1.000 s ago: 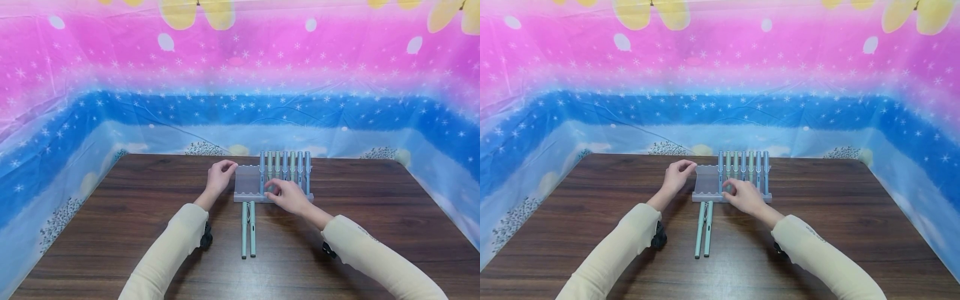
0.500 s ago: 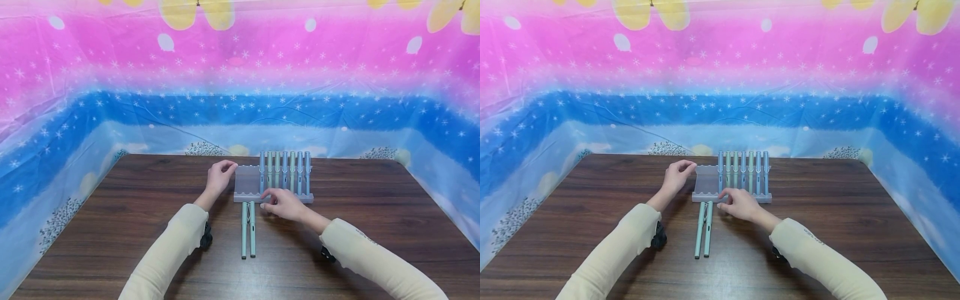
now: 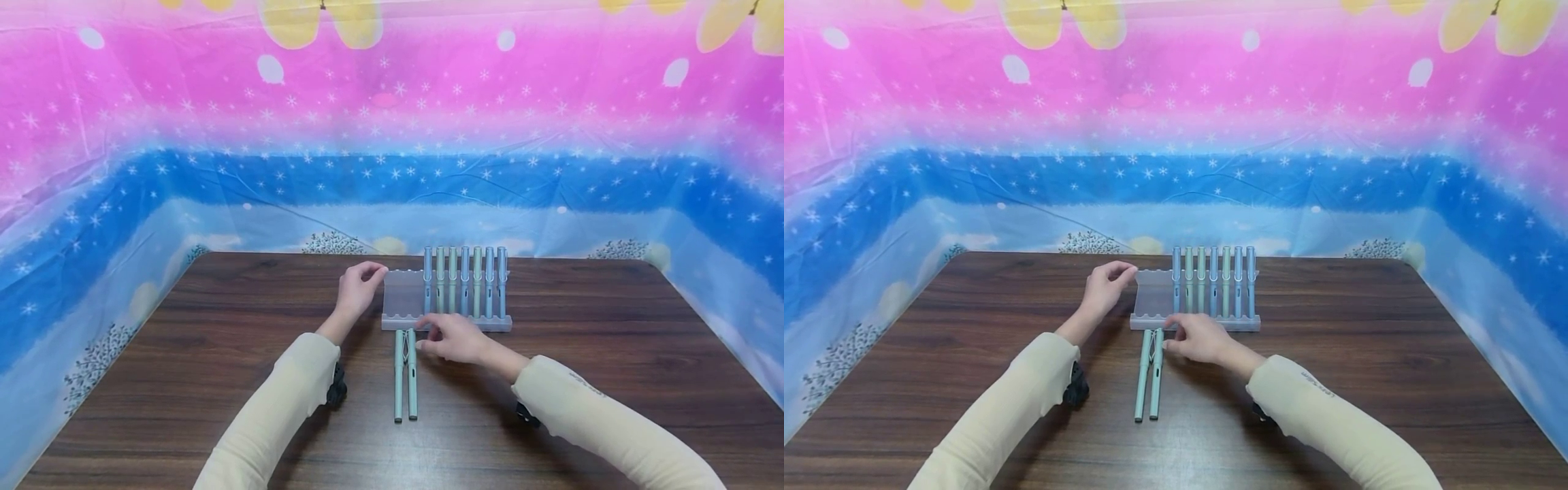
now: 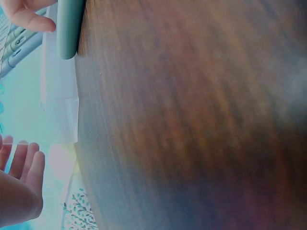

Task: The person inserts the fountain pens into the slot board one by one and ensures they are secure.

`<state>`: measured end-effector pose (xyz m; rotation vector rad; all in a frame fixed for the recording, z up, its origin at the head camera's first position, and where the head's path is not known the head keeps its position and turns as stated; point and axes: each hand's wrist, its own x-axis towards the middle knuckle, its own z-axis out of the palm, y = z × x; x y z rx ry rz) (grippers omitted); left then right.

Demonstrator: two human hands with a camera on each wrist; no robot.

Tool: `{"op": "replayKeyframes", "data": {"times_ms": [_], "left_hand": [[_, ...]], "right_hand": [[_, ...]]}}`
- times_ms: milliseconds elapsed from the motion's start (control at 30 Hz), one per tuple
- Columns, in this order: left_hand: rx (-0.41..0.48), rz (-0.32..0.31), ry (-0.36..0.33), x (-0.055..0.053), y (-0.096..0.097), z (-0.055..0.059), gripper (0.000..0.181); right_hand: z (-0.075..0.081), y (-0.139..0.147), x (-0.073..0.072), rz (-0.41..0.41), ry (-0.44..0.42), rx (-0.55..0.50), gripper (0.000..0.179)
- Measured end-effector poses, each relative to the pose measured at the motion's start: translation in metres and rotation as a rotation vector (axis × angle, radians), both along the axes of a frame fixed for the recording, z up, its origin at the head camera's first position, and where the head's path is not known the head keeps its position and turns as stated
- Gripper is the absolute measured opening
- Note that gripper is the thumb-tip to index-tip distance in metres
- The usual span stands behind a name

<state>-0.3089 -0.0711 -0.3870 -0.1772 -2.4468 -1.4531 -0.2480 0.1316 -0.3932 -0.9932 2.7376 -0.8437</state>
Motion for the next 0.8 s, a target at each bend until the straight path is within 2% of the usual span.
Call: {"op": "replayKeyframes", "data": {"times_ms": [200, 467, 667, 800], "left_hand": [[-0.003, 0.000, -0.001, 0.000, 0.000, 0.001, 0.020], [0.002, -0.001, -0.010, 0.001, 0.000, 0.001, 0.020], [-0.001, 0.005, -0.008, 0.001, 0.000, 0.001, 0.020], [-0.002, 0.006, -0.009, 0.000, 0.000, 0.001, 0.020]], "right_hand": [[0.000, -0.005, 0.001, -0.001, 0.049, 0.046, 0.033], [0.000, -0.011, 0.004, -0.048, 0.054, 0.101, 0.039], [0.000, -0.012, 0.006, -0.053, 0.058, 0.111, 0.040], [-0.001, -0.010, 0.006, -0.026, 0.053, 0.091, 0.040]]}}
